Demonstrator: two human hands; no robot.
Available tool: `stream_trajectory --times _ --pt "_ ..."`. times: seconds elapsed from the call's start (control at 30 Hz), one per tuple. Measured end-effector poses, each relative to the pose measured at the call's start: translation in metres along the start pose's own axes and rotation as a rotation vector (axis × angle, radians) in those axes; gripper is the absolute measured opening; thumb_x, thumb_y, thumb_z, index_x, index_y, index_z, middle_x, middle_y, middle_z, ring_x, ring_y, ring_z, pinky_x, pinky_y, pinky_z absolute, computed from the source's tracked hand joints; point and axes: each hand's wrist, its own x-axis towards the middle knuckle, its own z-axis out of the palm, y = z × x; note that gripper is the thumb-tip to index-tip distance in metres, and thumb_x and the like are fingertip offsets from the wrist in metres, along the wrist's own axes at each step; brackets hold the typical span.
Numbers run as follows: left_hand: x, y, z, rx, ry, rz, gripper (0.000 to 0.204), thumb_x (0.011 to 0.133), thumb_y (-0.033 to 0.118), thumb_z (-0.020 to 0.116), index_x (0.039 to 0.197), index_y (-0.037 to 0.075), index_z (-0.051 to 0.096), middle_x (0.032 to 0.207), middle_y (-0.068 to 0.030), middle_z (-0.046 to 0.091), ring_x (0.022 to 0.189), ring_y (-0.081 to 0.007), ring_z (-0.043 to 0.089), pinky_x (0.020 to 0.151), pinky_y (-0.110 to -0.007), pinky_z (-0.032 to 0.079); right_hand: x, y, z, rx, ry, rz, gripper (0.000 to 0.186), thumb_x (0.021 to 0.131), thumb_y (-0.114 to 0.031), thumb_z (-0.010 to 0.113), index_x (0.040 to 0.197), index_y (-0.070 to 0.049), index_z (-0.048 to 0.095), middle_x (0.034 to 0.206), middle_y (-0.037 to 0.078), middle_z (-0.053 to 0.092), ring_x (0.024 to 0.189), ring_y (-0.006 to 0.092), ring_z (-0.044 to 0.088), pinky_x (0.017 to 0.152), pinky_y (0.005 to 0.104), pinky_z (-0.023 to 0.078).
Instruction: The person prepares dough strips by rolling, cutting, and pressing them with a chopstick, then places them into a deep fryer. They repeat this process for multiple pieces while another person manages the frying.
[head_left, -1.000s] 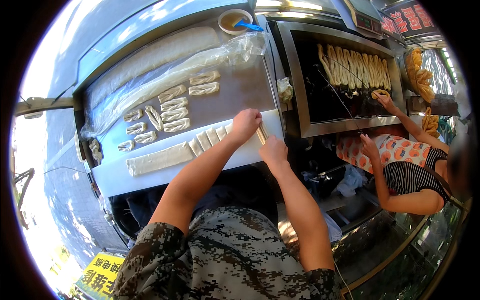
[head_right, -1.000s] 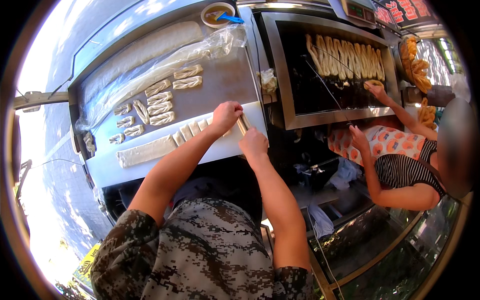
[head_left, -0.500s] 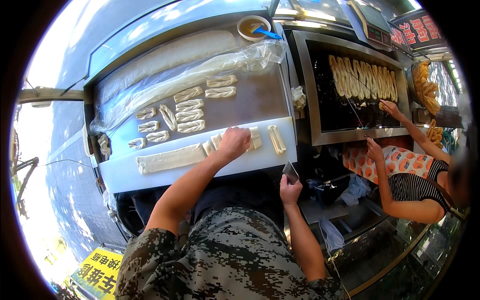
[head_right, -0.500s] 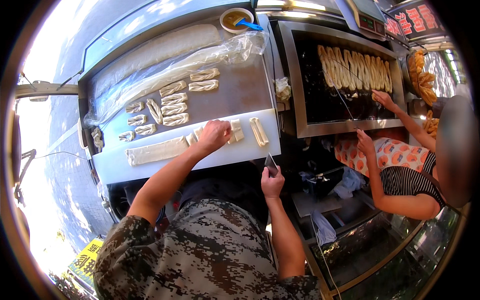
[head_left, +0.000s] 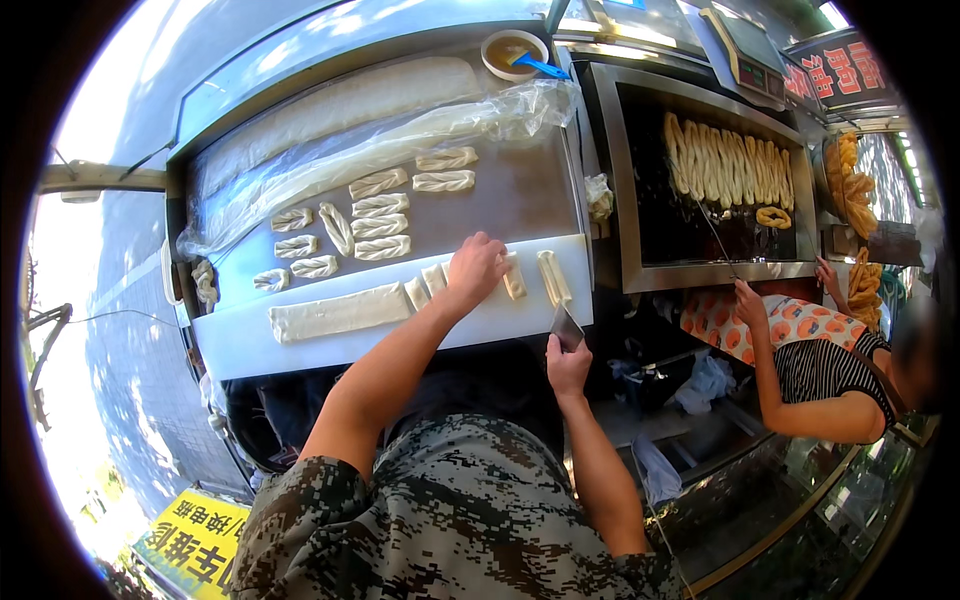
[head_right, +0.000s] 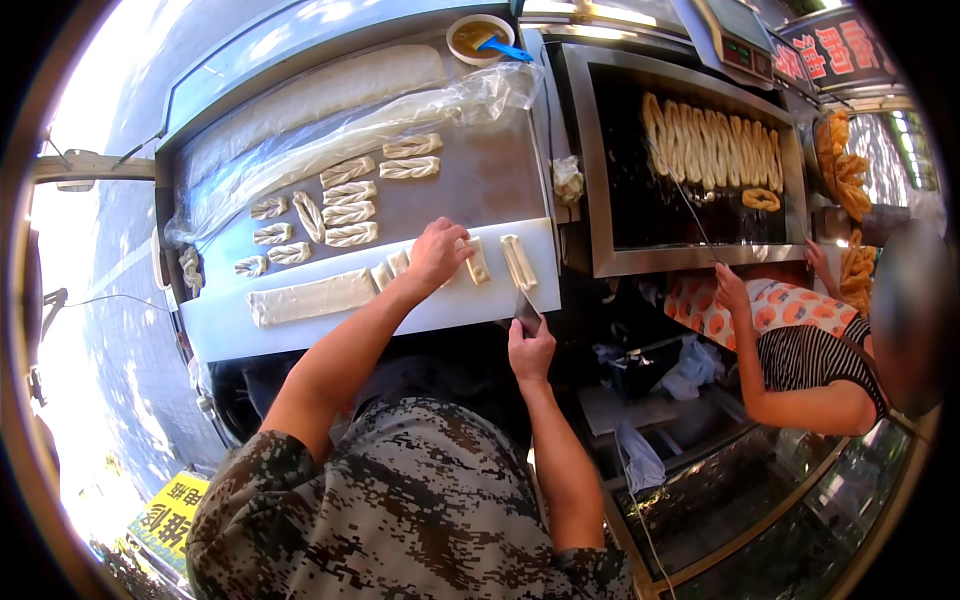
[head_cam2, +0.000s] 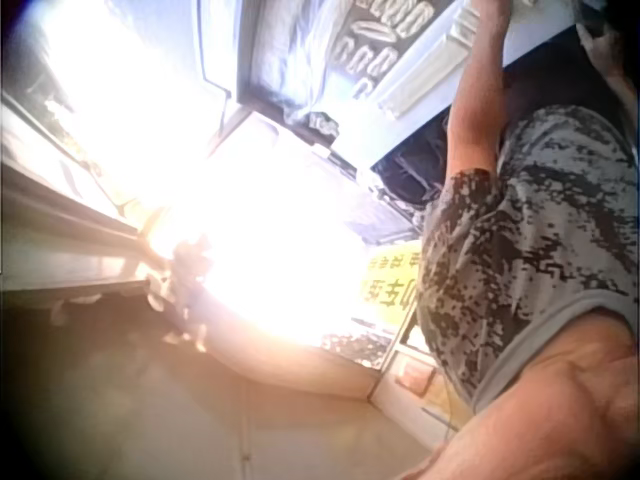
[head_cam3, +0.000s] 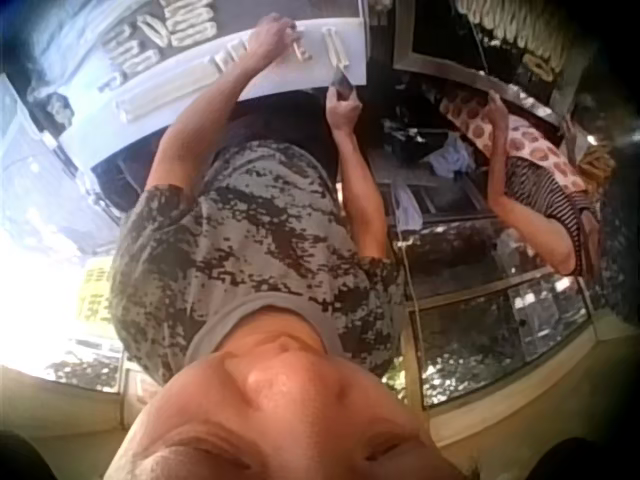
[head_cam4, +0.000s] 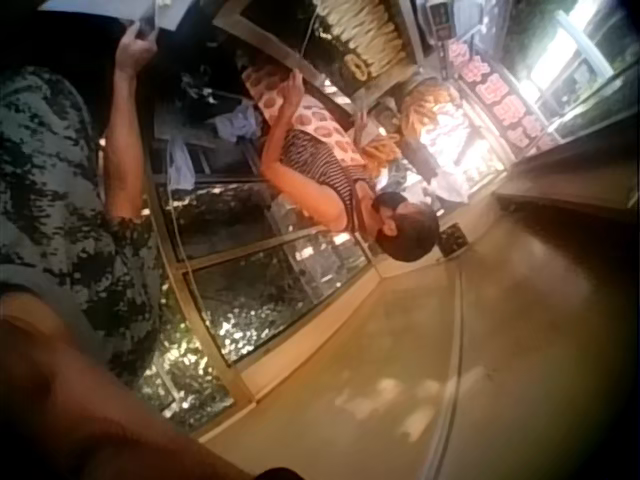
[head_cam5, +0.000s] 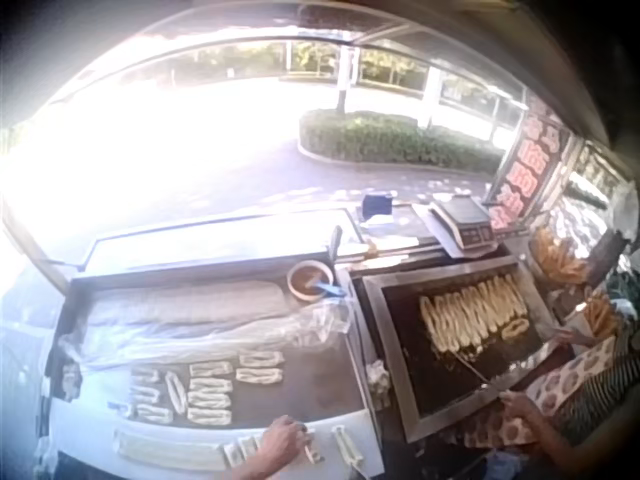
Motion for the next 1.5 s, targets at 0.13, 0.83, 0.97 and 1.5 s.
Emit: stream_trajectory --times 0.13,0.83,0.97,1.5 --pt "0.017 0.012 -0.007 -0.052 -0.417 -0.06 0.019 0.074 0.015 0.069 0.089 0.005 0.064 0.091 -0.0134 0.065 0.086 -0.0321 0.062 0.075 -0.041 0.05 -0.001 -0.002 -0.002 -0.045 0.002 0.018 0.025 0.083 -0.016 0.069 0.1 0.003 0.065 0.082 0.021 0.07 0.078 0.0378 0.07 0.069 0.0416 0.054" --pt "0.021 0.02 0.012 -0.15 -0.357 -0.224 0.026 0.08 0.021 0.065 0.097 0.003 0.073 0.086 -0.0167 0.072 0.08 -0.0327 0.069 0.075 -0.04 0.054 0.03 -0.033 0.026 -0.163 -0.047 -0.219 0.02 0.084 -0.014 0.066 0.094 0.003 0.061 0.076 0.019 0.068 0.074 0.0415 0.066 0.066 0.0447 0.053" --pt "0.019 0.013 0.017 -0.167 -0.245 -0.22 0.022 0.081 0.021 0.066 0.094 0.005 0.073 0.086 -0.0153 0.072 0.082 -0.0325 0.069 0.075 -0.041 0.054 0.033 -0.045 0.036 -0.227 -0.055 -0.21 0.021 0.084 -0.015 0.066 0.095 0.003 0.061 0.078 0.019 0.069 0.075 0.0412 0.067 0.068 0.0455 0.053" --pt "0.031 0.005 0.011 -0.214 -0.33 -0.262 0.022 0.081 0.018 0.065 0.096 0.004 0.074 0.087 -0.0185 0.071 0.082 -0.033 0.069 0.076 -0.039 0.054 0.042 -0.044 0.042 -0.348 -0.021 -0.321 0.014 0.085 -0.017 0.066 0.083 -0.007 0.057 0.071 0.015 0.066 0.068 0.0389 0.065 0.06 0.0481 0.051"
